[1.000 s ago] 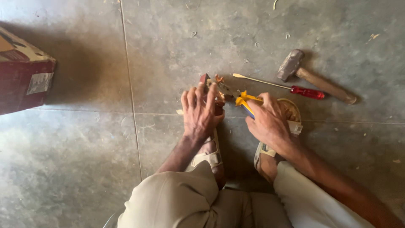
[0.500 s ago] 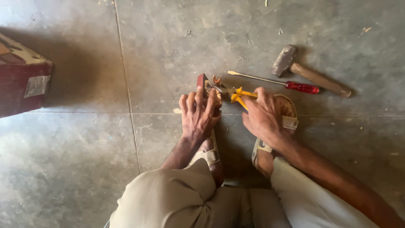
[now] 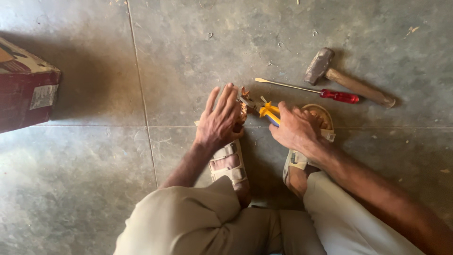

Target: The person sits on the floor and uses a hammer, pliers, and a screwdriver to remove copper windings from a square metal core. They repeatedly strike the pliers with the hammer, pry with the screwdriver, and pull out wire sections by hand.

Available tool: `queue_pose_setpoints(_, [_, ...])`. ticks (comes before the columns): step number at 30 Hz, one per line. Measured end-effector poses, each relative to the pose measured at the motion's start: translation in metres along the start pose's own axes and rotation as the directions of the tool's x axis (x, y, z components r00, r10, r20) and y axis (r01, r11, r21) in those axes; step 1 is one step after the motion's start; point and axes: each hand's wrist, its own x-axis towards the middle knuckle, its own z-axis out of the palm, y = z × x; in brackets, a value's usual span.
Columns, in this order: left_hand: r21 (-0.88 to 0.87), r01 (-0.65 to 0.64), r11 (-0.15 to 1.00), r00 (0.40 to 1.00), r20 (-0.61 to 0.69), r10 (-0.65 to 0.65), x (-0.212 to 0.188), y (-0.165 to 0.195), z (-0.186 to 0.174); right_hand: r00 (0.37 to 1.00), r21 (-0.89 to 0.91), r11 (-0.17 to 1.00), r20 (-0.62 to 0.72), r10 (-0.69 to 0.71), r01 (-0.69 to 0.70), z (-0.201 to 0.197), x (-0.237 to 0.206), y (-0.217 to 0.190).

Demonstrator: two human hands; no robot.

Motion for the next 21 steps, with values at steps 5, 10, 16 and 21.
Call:
queue_pose_setpoints(5, [-0.171, -0.030, 0.985, 0.999, -0.020, 0.027, 0.007, -0.005, 0.003, 0.997, 0.076, 0.996, 0.067, 0.035, -0.040, -0.009, -0.006, -0.004])
queue_pose_setpoints(10, [-0.227, -0.007, 0.974, 0.998, -0.055, -0.005, 0.003, -0.004, 0.009, 0.996, 0.209, 0.977, 0.077, 0.033, -0.049, -0.006, -0.005, 0.001])
queue_pose_setpoints(16, [-0.235, -0.118, 0.965, 0.992, -0.064, 0.106, 0.006, -0.005, -0.003, 0.986, 0.271, 0.956, 0.150, 0.072, -0.111, 0.014, -0.014, 0.001])
queue_pose_setpoints(21, [-0.197, -0.097, 0.976, 0.995, 0.000, 0.099, 0.013, -0.011, -0.012, 0.998, 0.252, 0.966, 0.014, -0.067, 0.061, 0.017, -0.013, 0.004])
